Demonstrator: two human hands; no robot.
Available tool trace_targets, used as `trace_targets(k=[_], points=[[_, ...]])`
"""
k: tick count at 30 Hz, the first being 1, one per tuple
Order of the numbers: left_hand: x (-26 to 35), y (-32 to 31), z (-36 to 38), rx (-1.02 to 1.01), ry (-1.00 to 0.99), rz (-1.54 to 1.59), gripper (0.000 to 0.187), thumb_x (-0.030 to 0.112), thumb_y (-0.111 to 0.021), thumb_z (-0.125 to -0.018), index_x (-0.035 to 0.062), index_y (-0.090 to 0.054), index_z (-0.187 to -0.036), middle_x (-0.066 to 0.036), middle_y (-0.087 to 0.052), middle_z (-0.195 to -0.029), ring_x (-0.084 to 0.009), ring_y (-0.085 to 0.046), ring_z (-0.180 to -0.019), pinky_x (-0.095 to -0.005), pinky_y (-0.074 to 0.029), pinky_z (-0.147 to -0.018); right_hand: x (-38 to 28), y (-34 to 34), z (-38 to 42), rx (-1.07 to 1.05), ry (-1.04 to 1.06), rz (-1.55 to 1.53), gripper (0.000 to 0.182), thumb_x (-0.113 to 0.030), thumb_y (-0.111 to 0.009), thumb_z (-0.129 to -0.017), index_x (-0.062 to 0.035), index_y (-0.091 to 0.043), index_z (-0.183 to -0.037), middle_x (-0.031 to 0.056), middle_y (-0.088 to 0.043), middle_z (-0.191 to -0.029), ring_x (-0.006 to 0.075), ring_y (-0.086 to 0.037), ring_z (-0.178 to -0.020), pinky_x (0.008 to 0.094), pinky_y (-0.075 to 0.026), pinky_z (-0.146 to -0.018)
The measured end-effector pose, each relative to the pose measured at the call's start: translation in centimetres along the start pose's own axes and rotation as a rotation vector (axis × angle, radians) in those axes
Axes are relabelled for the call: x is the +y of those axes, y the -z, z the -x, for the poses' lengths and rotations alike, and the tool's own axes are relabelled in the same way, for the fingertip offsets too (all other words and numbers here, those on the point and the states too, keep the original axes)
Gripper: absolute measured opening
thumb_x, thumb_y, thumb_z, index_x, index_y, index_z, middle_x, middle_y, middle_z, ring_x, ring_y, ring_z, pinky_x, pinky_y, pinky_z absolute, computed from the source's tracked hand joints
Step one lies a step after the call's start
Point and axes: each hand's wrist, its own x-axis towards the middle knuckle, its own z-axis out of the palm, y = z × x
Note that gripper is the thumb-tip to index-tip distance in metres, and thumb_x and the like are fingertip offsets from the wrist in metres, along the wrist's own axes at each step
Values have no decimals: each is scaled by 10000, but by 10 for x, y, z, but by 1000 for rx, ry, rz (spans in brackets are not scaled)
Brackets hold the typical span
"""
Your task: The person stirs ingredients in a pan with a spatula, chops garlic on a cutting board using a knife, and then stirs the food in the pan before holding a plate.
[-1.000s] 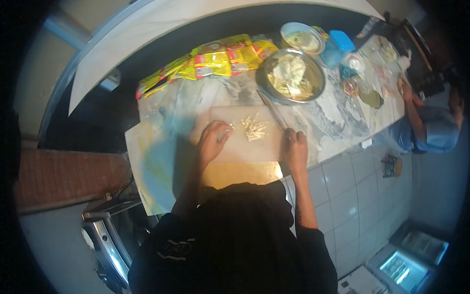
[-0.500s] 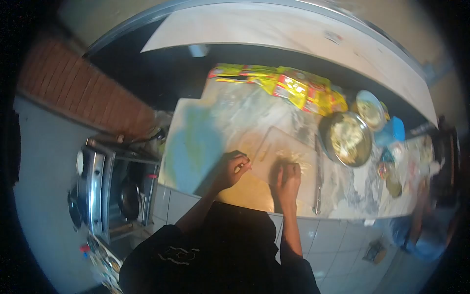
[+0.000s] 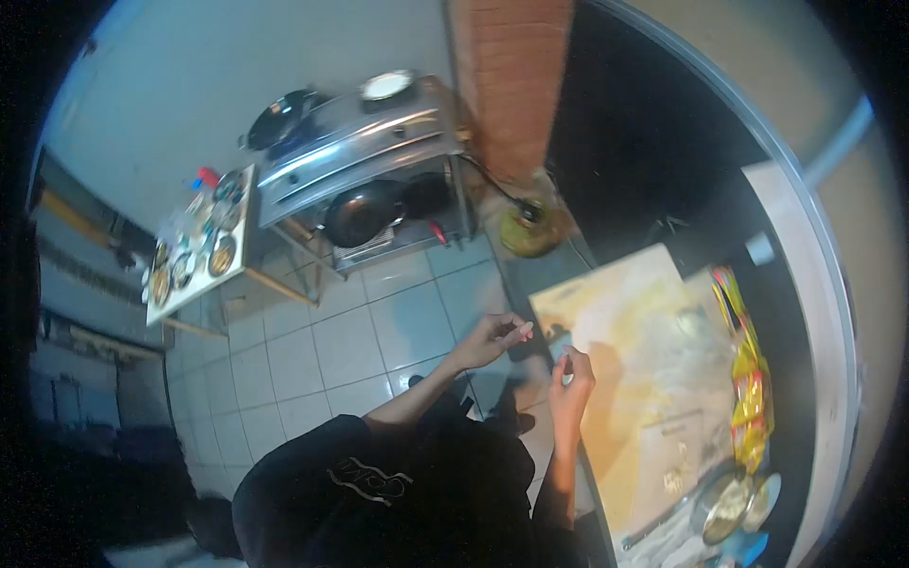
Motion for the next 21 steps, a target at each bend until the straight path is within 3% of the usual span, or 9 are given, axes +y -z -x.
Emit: trace_targets(k=[2, 4, 8, 12, 17, 21], points=[[7, 50, 19, 71, 10, 46, 258, 248, -569, -1003, 0, -639, -1008, -3, -629, -921, -77, -559, -883, -255, -470, -798, -27, -46, -4, -74, 22, -44, 177, 4, -578, -890, 37, -655, -1046, 159, -647, -868, 238, -621, -692, 343, -496, -642], [17, 98, 42, 218, -133, 26, 233, 222, -563, -1005, 0, -634, -1000, 3, -621, -860, -45, -540, -787, -220, -452, -701, -43, -99, -3, -159, 50, -112, 171, -17, -575, -892, 19, -665, -1034, 145, -664, -870, 242, -631, -710, 329, -500, -647], [18, 202, 100, 460, -165, -13, 227, 216, -577, -996, 0, -641, -1028, -15, -647, -928, -76, -582, -839, -246, -483, -770, -92, -204, -1, -353, 135, -188, 201, -7, -575, -882, 7, -653, -1066, 145, -646, -847, 214, -627, -723, 307, -509, -687], [23, 286, 174, 642, -101, -1, 225, 211, -576, -997, 2, -636, -1052, -29, -649, -958, -92, -592, -887, -263, -490, -810, -172, -271, 0, -535, 186, -264, 194, -6, -597, -888, 7, -636, -1078, 88, -609, -799, 148, -596, -701, 282, -495, -650], [26, 349, 243, 885, -13, 50, 278, 255, -576, -994, 9, -606, -1120, -78, -660, -1049, -144, -606, -969, -285, -461, -831, -183, -353, -18, -676, 130, -412, 207, 27, -589, -890, -12, -629, -1089, 27, -601, -817, 88, -576, -700, 253, -472, -620], [30, 380, 264, 994, 20, 74, 297, 270, -581, -990, 17, -596, -1145, -88, -661, -1066, -155, -609, -961, -289, -460, -823, -188, -412, -69, -707, 101, -476, 259, 76, -552, -875, -22, -630, -1101, 23, -599, -855, 89, -597, -677, 227, -457, -603]])
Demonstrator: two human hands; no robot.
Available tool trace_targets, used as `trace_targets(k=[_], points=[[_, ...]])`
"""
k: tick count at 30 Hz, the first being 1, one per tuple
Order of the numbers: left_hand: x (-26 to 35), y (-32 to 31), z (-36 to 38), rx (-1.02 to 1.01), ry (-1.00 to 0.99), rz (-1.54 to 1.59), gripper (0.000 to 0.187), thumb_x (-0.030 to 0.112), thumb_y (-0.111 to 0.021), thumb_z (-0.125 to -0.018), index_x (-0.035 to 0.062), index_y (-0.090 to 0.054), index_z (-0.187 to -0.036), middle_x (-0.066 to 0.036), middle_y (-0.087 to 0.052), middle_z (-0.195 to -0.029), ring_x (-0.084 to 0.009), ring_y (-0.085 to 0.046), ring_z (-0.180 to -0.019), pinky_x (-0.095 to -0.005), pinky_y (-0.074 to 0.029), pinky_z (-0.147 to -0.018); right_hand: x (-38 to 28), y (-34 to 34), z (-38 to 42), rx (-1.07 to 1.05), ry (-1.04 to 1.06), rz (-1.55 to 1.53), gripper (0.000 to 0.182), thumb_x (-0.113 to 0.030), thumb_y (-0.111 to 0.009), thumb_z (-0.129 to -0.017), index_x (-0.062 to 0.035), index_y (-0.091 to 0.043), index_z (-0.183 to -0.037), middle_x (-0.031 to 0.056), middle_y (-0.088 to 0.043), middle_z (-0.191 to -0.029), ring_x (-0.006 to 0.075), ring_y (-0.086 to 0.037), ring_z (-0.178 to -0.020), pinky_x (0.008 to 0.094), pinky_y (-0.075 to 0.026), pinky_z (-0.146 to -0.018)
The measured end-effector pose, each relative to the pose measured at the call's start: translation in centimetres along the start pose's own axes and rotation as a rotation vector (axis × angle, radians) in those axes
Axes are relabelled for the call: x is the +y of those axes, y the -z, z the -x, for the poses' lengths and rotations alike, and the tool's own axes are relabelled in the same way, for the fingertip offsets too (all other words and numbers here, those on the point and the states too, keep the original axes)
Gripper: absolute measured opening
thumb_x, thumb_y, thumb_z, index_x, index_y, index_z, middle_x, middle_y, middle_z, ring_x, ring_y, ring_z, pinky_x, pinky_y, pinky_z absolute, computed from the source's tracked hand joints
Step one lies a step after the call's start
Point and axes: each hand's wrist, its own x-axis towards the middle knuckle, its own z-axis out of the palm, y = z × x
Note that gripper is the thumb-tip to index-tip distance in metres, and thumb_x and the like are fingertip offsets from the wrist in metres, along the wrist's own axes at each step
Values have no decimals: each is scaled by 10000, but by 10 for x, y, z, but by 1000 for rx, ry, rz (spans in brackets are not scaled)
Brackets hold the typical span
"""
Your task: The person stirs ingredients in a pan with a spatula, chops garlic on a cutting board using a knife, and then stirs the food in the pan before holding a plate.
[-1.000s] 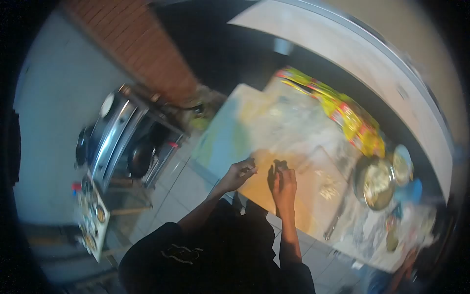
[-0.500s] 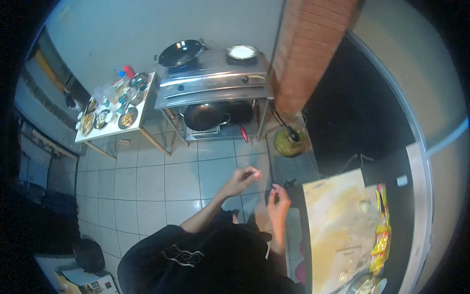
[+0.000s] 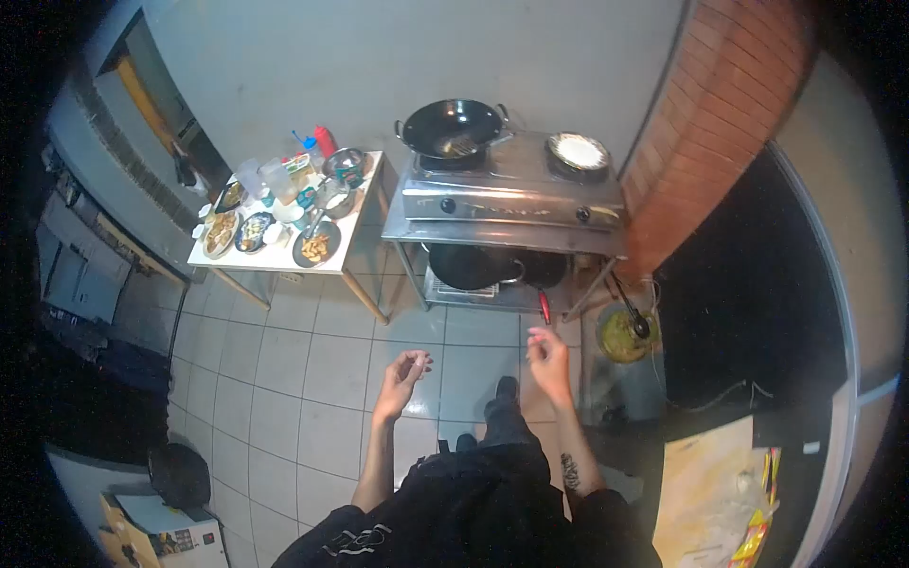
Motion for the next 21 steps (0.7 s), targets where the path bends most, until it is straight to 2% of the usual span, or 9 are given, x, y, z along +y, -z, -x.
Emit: trace_targets(k=[3, 6, 7, 9, 10, 15, 19, 20, 21], points=[[16, 13, -25, 29, 11, 4, 272, 220, -577, -995, -3, -594, -1149, -91, -649, -1065, -168, -610, -989, -304, -489, -875, 19, -2, -82, -4, -11, -151, 278, 26, -612, -890, -26, -602, -1163, 56, -584, -954, 119, -611, -671, 241, -509, -568], [26, 23, -64, 26, 4, -8, 273, 218, -587, -990, -1, -592, -1153, -81, -641, -1072, -158, -606, -1000, -301, -485, -882, 19, -10, -177, 88, -103, -133, 335, -96, -661, -918, -22, -565, -1231, 78, -549, -1085, 141, -623, -695, 255, -535, -563], [32, 25, -81, 42, -15, -12, 270, 215, -589, -989, 1, -591, -1153, -75, -639, -1068, -150, -603, -1003, -297, -482, -885, 15, -12, -210, 71, -114, -144, 417, -137, -679, -914, -11, -532, -1283, 93, -547, -1099, 144, -623, -708, 257, -532, -563], [45, 28, -115, 87, -45, -11, 267, 212, -591, -988, 3, -590, -1152, -68, -637, -1064, -142, -600, -1006, -293, -479, -887, 4, -22, -276, 96, -104, -103, 534, -213, -702, -910, 2, -473, -1341, 75, -585, -987, 130, -617, -701, 255, -514, -561], [56, 30, -135, 121, -62, -4, 265, 208, -591, -988, 3, -589, -1155, -64, -637, -1059, -136, -598, -1007, -288, -478, -887, 2, -28, -311, 70, -88, -106, 534, -213, -702, -910, 2, -473, -1341, 75, -585, -987, 130, -617, -701, 255, -514, -561], [101, 33, -240, 208, -125, -2, 259, 196, -587, -989, 3, -586, -1162, -56, -642, -1037, -119, -595, -993, -266, -475, -876, 1, -68, -447, 138, -80, -186, 689, -244, -772, -852, 3, -415, -1387, 140, -550, -1136, 130, -608, -704, 255, -495, -540], [127, 26, -308, 216, -214, -31, 258, 196, -581, -992, 10, -585, -1170, -60, -647, -1035, -114, -590, -936, -258, -468, -846, 5, -94, -497, 149, -20, -251, 600, -198, -778, -843, 5, -484, -1325, 168, -517, -1185, 125, -592, -627, 252, -489, -524], [127, 25, -321, 197, -215, -10, 259, 205, -577, -994, 23, -584, -1178, -57, -651, -1031, -109, -587, -920, -250, -459, -812, 6, -100, -500, 197, -12, -260, 443, -161, -746, -870, 19, -552, -1225, 159, -569, -1112, 121, -582, -596, 246, -483, -518], [127, 24, -333, 193, -206, -1, 259, 205, -577, -994, 23, -584, -1178, -57, -651, -1031, -109, -587, -920, -250, -459, -812, 10, -104, -506, 201, -18, -249, 443, -161, -746, -870, 19, -552, -1225, 159, -569, -1112, 121, -582, -596, 246, -483, -518]])
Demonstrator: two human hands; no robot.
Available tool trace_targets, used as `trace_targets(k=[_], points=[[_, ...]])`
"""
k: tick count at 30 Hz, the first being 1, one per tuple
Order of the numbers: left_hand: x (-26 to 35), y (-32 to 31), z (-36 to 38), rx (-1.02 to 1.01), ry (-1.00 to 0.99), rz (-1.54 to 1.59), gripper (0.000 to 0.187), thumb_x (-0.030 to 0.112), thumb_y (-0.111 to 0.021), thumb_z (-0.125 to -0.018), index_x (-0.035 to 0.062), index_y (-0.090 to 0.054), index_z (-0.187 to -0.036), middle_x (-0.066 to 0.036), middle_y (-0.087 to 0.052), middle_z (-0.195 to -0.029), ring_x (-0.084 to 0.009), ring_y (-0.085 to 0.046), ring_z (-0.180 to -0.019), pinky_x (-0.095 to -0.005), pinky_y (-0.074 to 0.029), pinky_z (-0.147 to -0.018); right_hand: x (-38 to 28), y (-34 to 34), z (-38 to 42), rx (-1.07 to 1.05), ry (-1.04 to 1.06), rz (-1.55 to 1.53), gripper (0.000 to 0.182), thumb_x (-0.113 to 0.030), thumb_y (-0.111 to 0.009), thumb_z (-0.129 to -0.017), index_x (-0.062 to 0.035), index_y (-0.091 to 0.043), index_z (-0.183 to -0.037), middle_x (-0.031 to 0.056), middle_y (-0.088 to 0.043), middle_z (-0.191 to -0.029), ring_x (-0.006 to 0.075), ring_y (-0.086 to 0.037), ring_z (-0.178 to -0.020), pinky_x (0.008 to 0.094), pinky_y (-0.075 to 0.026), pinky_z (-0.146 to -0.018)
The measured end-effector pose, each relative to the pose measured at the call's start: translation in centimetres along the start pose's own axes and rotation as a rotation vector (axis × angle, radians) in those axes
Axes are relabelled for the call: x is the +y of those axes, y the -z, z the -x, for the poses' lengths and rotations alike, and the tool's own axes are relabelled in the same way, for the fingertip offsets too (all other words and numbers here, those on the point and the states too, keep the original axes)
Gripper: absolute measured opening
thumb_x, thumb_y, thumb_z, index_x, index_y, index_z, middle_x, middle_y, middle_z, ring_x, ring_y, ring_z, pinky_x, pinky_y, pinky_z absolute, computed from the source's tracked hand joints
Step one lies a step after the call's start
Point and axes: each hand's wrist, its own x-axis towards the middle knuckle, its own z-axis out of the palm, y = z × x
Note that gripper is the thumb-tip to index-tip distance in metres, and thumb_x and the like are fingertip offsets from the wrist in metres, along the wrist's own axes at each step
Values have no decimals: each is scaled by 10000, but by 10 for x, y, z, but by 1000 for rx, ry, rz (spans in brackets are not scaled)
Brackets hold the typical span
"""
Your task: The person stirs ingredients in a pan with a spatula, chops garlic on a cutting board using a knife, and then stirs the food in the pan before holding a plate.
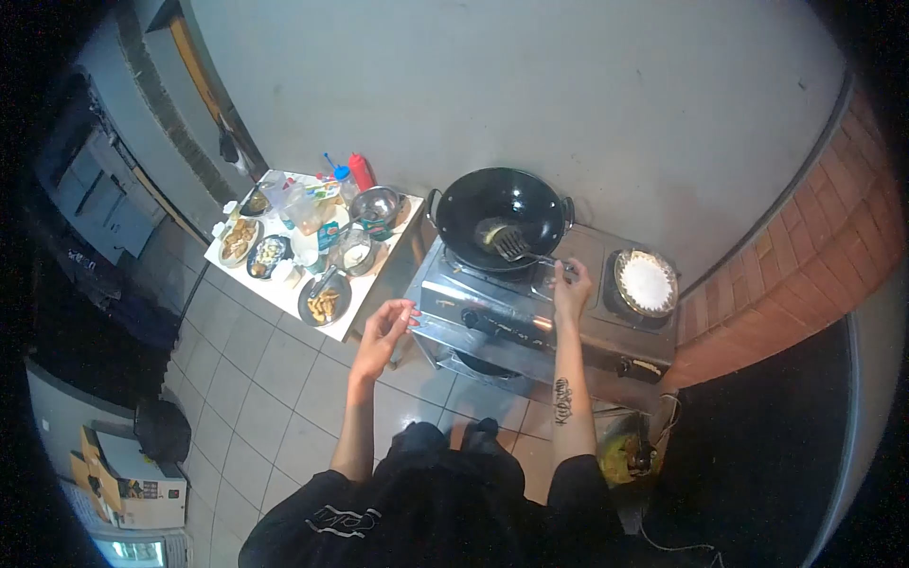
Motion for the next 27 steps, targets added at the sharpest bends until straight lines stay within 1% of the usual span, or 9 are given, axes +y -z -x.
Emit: trace_targets(k=[3, 6, 7, 8, 10, 12, 14, 16, 27], points=[[-12, -2, -29, -31, 14, -37, 273, 222, -582, -991, 32, -580, -1188, -44, -659, -1028, -108, -595, -912, -246, -449, -781, 13, -8, -7, 27, 70, -64, 150, -103, -643, -938, 27, -616, -1008, 90, -645, -822, 115, -601, -602, 250, -473, -493], [-27, 8, -59, -48, 46, -24, 278, 230, -578, -993, 38, -579, -1193, -49, -663, -1042, -110, -600, -928, -255, -452, -787, -11, -15, -13, -17, 226, 43, 87, -76, -627, -939, -2, -619, -983, 83, -622, -643, 94, -583, -519, 246, -450, -480], [-30, 13, -70, -52, 42, -44, 279, 237, -573, -994, 44, -578, -1197, -55, -666, -1058, -113, -605, -941, -260, -454, -792, -23, -18, -17, -37, 179, 195, 72, -59, -618, -936, -12, -617, -990, 90, -618, -610, 104, -586, -491, 256, -445, -480], [-34, 18, -81, -48, 37, -43, 278, 234, -579, -991, 48, -577, -1198, -59, -666, -1065, -114, -607, -937, -258, -454, -795, -35, -22, -21, -25, 175, 212, 72, -59, -618, -936, -12, -617, -990, 90, -618, -610, 104, -586, -491, 256, -445, -480], [-31, 25, -102, -21, 46, -18, 278, 238, -586, -987, 55, -581, -1195, -61, -668, -1065, -115, -609, -926, -258, -454, -797, -52, -36, -34, -106, 207, 238, 85, -31, -610, -935, 13, -585, -1004, 70, -639, -796, 106, -618, -588, 243, -467, -468], [-32, 34, -122, -8, 38, -2, 270, 246, -587, -987, 65, -588, -1187, -52, -666, -1053, -115, -609, -910, -260, -453, -799, -55, -50, -52, -108, 278, 218, 119, -6, -621, -918, 4, -589, -1032, 54, -636, -785, 81, -598, -596, 226, -461, -504], [-35, 45, -141, -3, 27, 30, 277, 255, -589, -986, 65, -588, -1186, -48, -666, -1045, -113, -605, -912, -259, -453, -802, -63, -69, -62, -169, 519, 414, 195, 11, -638, -875, -15, -599, -1064, 87, -668, -758, 120, -619, -586, 282, -466, -548], [-35, 54, -154, -3, 22, 29, 283, 267, -592, -984, 69, -588, -1186, -45, -667, -1038, -113, -603, -917, -259, -454, -806, -74, -88, -64, -286, 568, 547, 233, 22, -636, -861, -12, -594, -1088, 114, -664, -781, 170, -616, -591, 293, -463, -564], [-34, 110, -190, 48, 45, -10, 284, 257, -570, -997, 47, -586, -1189, -39, -656, -1035, -96, -586, -898, -235, -435, -791, -88, -151, -63, -363, 534, 421, 261, 32, -590, -907, -24, -556, -1159, 82, -638, -821, 117, -552, -593, 268, -430, -545]])
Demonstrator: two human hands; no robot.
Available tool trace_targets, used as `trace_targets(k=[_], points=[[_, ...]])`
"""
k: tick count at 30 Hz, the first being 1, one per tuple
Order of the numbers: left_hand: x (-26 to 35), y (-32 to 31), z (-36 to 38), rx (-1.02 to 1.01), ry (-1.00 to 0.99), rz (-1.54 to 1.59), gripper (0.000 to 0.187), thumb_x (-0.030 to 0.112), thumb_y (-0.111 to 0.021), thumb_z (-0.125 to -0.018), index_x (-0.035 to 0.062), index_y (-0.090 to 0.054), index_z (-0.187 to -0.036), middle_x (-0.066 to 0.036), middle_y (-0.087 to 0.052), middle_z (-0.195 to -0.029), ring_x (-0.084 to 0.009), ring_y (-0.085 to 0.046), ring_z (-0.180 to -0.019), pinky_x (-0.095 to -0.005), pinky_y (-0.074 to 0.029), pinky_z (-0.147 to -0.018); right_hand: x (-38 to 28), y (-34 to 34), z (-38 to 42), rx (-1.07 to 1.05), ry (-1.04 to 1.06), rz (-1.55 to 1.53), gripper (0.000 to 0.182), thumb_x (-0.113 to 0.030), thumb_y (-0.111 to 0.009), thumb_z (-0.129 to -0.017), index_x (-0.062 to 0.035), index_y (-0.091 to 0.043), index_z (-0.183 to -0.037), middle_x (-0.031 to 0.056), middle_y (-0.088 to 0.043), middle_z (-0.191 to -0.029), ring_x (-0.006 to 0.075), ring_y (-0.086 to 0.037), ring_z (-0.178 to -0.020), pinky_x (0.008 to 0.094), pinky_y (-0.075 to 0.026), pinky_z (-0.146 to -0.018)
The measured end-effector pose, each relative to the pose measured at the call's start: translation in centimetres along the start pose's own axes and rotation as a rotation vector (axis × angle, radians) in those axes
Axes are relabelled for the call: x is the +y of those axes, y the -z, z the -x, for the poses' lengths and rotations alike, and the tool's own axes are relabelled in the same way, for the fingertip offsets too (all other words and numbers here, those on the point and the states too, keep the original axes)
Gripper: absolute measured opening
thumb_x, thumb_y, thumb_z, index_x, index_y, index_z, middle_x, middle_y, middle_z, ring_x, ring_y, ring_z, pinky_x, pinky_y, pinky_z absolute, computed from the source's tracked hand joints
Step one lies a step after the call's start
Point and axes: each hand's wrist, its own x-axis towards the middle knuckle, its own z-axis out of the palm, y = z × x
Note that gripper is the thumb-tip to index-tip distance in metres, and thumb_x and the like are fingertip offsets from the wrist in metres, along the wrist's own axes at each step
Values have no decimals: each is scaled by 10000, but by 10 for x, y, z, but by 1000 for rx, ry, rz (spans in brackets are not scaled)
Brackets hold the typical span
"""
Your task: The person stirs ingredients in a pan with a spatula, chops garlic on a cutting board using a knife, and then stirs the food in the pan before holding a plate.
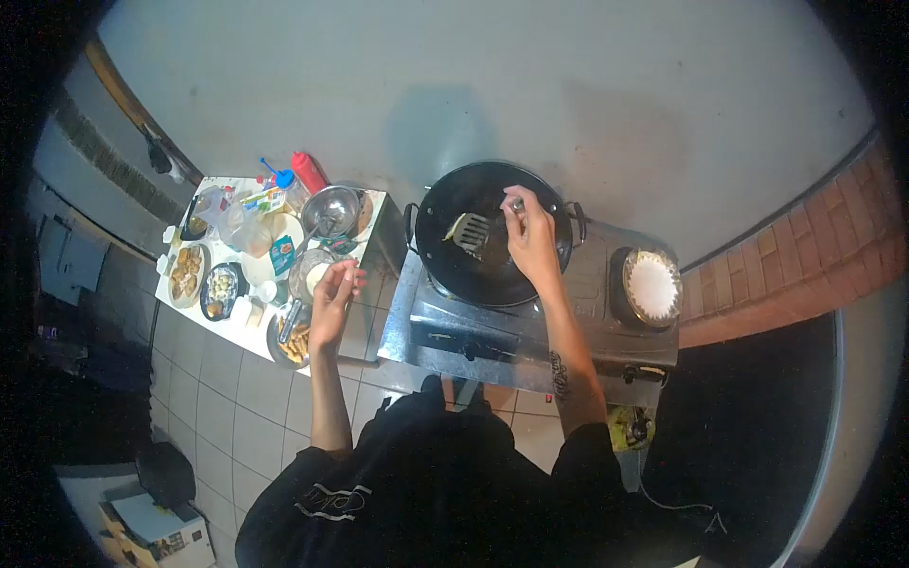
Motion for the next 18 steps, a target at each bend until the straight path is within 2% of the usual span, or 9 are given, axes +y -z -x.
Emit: trace_targets(k=[2, 7, 13, 18], points=[[3, 1, -5, -6, 8, 4, 285, 255, -569, -998, 45, -585, -1190, -41, -655, -1034, -97, -586, -899, -236, -435, -791, -4, -5, -2, -17, 60, -17, 278, 40, -579, -914, -17, -544, -1184, 90, -623, -835, 124, -557, -622, 267, -442, -568], [4, 1, -14, -22, 3, 8, 286, 252, -570, -998, 40, -584, -1189, -47, -656, -1034, -102, -586, -902, -242, -439, -792, -1, 1, -6, -6, 44, 14, 258, 24, -583, -917, -15, -551, -1169, 84, -617, -830, 131, -555, -620, 271, -448, -572], [9, 3, -24, -60, -4, -13, 294, 255, -558, -1003, 25, -585, -1184, -54, -637, -1028, -113, -576, -911, -252, -443, -792, 29, 12, -4, 179, 28, 10, 217, 8, -590, -910, -23, -577, -1125, 54, -612, -793, 109, -540, -597, 262, -435, -561], [8, 7, -35, -73, -18, -11, 300, 268, -557, -1003, 33, -582, -1188, -51, -638, -1024, -111, -578, -912, -250, -442, -797, 31, 14, 26, 267, -88, 24, 191, -8, -606, -918, -25, -588, -1108, 43, -610, -775, 69, -543, -642, 244, -438, -584]])
